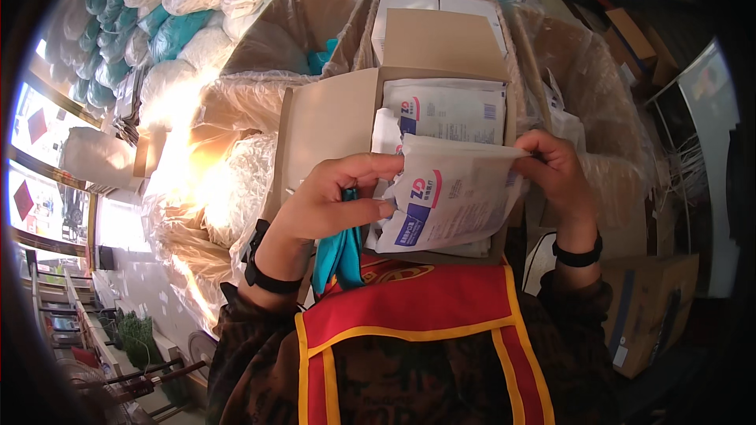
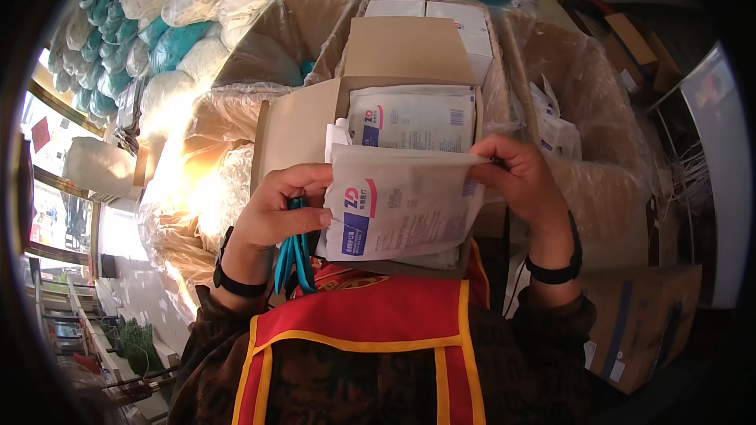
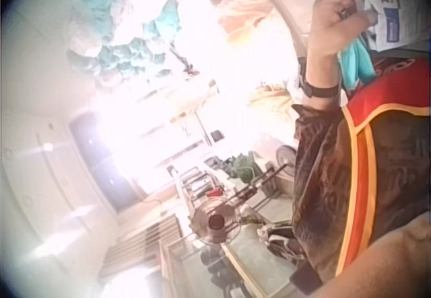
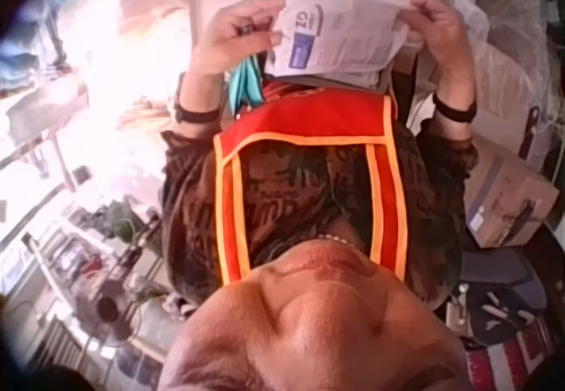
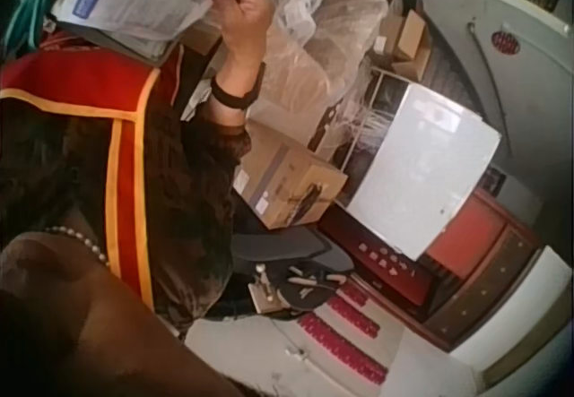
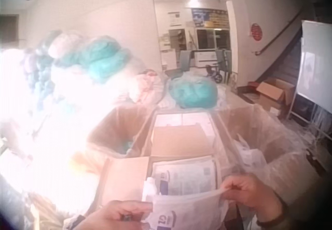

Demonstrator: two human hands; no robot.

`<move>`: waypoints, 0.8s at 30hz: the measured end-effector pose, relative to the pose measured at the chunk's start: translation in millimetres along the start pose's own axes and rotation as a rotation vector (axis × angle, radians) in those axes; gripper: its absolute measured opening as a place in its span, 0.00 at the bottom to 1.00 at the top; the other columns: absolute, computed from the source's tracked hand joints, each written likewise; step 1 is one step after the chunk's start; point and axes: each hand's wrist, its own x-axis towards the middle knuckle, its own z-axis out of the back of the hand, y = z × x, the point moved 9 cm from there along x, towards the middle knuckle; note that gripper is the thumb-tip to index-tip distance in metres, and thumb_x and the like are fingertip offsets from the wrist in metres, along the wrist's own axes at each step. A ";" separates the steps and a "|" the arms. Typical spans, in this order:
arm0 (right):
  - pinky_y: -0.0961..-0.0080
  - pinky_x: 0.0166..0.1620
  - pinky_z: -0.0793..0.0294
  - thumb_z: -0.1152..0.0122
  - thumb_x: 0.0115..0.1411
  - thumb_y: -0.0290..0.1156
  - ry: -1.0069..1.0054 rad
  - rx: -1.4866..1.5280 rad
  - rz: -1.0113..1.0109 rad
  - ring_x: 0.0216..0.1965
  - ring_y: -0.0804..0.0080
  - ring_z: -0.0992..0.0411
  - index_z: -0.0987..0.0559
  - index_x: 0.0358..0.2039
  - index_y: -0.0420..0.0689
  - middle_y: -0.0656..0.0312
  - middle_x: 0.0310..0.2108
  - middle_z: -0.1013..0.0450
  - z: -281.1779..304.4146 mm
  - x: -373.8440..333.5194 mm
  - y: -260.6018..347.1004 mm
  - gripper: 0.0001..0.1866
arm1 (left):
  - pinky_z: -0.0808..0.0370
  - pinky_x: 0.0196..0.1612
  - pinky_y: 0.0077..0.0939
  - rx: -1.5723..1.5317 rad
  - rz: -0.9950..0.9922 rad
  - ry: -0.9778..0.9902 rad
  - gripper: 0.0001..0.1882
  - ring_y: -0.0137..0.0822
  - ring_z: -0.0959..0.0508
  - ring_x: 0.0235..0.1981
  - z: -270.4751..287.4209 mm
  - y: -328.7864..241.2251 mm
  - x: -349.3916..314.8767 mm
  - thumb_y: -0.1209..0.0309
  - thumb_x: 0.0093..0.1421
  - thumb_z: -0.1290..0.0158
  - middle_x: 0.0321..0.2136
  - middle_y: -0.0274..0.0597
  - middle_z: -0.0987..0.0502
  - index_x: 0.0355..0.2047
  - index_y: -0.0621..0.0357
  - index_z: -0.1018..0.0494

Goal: Unpacking and organizing teal-colored masks from their retail boxes and paper sleeves into a larger sorting bin.

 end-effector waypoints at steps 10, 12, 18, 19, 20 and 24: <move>0.81 0.34 0.31 0.37 0.56 0.22 -0.101 -0.378 0.162 0.29 0.79 0.29 0.23 0.32 0.39 0.63 0.26 0.26 -24.1 -6.2 49.2 0.04 | 0.27 0.46 0.26 0.530 -0.158 -0.011 0.32 0.33 0.22 0.41 -13.7 -20.0 5.2 0.76 0.44 0.37 0.39 0.45 0.21 0.53 0.62 0.30; 0.80 0.32 0.31 0.36 0.55 0.22 -0.137 -0.455 0.231 0.28 0.77 0.29 0.23 0.31 0.39 0.61 0.25 0.27 -28.2 -11.7 64.2 0.04 | 0.27 0.48 0.28 0.592 -0.263 -0.016 0.29 0.37 0.21 0.43 -13.2 -25.8 6.2 0.76 0.45 0.38 0.40 0.47 0.21 0.51 0.62 0.29; 0.80 0.31 0.32 0.36 0.53 0.18 -0.091 -0.540 0.363 0.26 0.75 0.29 0.22 0.31 0.39 0.60 0.24 0.28 -32.6 -22.1 81.4 0.06 | 0.27 0.45 0.24 0.594 -0.250 -0.163 0.20 0.27 0.23 0.40 -11.7 -30.2 -0.9 0.78 0.49 0.39 0.38 0.40 0.21 0.44 0.64 0.26; 0.80 0.31 0.32 0.36 0.53 0.18 -0.113 -0.491 0.356 0.26 0.76 0.29 0.22 0.31 0.39 0.61 0.24 0.27 -23.9 -24.2 76.6 0.05 | 0.26 0.41 0.23 0.516 -0.182 -0.303 0.16 0.26 0.22 0.35 -2.3 -29.7 -3.2 0.77 0.50 0.40 0.32 0.38 0.20 0.41 0.63 0.25; 0.81 0.31 0.32 0.36 0.53 0.18 -0.136 -0.441 0.347 0.26 0.76 0.29 0.22 0.31 0.39 0.62 0.24 0.27 -14.3 -25.9 70.0 0.05 | 0.26 0.41 0.23 0.517 -0.183 -0.301 0.16 0.26 0.22 0.35 -0.5 -33.3 -3.4 0.77 0.50 0.40 0.32 0.38 0.20 0.41 0.63 0.25; 0.82 0.32 0.32 0.36 0.53 0.18 -0.196 -0.330 0.239 0.27 0.80 0.30 0.21 0.31 0.39 0.66 0.24 0.27 13.5 -31.3 44.6 0.05 | 0.31 0.32 0.14 0.314 -0.072 -0.327 0.10 0.16 0.28 0.29 19.0 -29.3 -4.8 0.80 0.51 0.40 0.26 0.30 0.23 0.34 0.61 0.25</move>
